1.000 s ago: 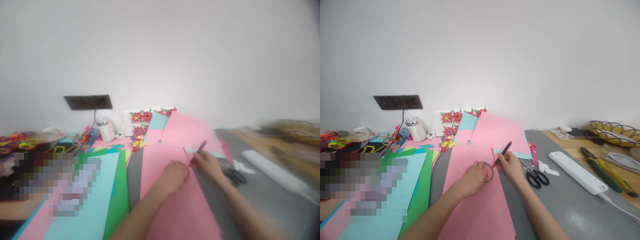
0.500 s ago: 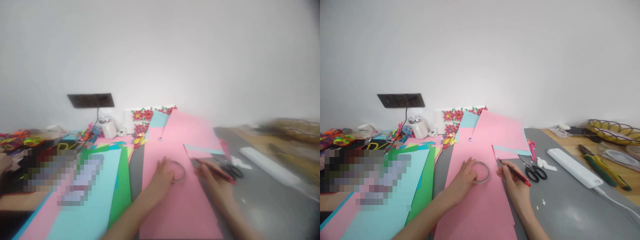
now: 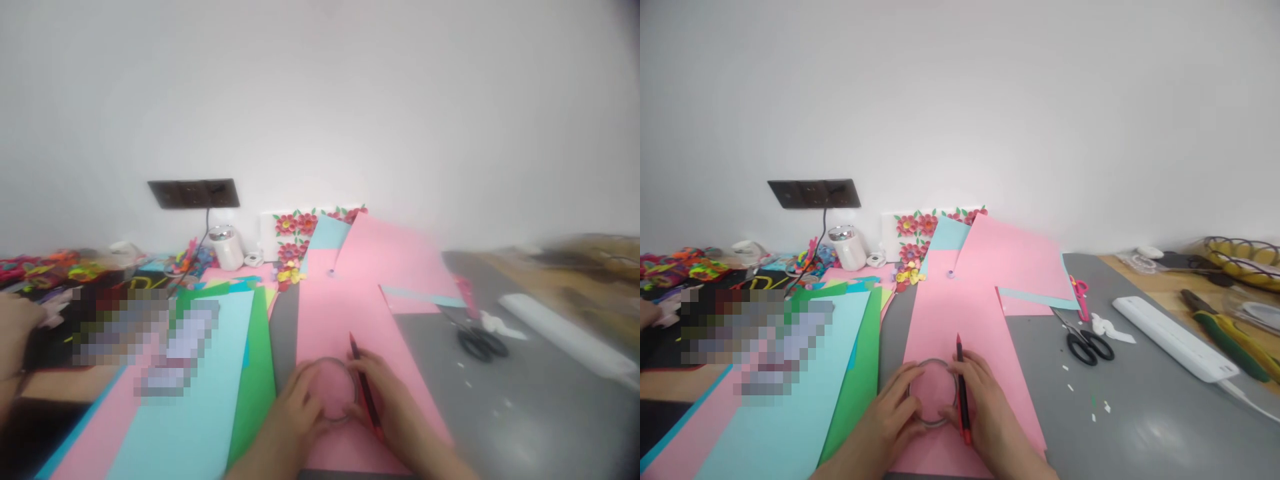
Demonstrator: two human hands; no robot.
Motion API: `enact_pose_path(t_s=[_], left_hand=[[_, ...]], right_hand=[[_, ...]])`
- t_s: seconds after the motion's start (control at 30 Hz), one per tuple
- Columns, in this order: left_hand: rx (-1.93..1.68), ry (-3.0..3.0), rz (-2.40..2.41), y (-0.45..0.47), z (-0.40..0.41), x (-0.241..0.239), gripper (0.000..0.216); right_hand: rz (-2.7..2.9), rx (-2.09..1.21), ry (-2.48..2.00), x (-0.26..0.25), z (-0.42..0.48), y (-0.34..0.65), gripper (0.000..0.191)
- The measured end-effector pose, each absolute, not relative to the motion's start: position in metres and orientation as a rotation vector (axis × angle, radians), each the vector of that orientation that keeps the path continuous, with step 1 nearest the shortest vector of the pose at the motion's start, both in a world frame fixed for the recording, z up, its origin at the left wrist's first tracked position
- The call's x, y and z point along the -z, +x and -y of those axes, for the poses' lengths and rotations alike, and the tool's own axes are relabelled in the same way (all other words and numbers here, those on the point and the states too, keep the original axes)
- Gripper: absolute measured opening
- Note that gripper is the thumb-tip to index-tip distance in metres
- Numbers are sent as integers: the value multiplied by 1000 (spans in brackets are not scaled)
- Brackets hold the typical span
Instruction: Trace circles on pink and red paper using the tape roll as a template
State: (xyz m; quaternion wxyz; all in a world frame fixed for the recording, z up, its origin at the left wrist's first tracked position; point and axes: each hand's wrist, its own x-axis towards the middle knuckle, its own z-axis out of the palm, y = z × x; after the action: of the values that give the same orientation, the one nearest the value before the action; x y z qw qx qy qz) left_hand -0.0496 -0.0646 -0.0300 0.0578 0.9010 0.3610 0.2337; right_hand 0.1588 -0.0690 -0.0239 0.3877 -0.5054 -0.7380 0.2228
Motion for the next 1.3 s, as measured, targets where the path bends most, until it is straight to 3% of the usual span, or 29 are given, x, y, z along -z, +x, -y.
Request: enact_pose_path(t_s=[0.23,0.7,0.9,1.3], left_hand=[[-659,2637,-1160,-52,66,24,15],[-562,2511,-1231,-51,67,12,22],[-549,2663,-1174,-47,62,18,53],[-571,2945,-1085,-38,56,47,43]], right_hand=[[1789,-604,-1297,29,71,153,21],[1384,-924,-1445,-7,41,150,33],[1346,-907,-1547,-13,32,149,35],[1418,-1001,-1565,-12,17,140,29]])
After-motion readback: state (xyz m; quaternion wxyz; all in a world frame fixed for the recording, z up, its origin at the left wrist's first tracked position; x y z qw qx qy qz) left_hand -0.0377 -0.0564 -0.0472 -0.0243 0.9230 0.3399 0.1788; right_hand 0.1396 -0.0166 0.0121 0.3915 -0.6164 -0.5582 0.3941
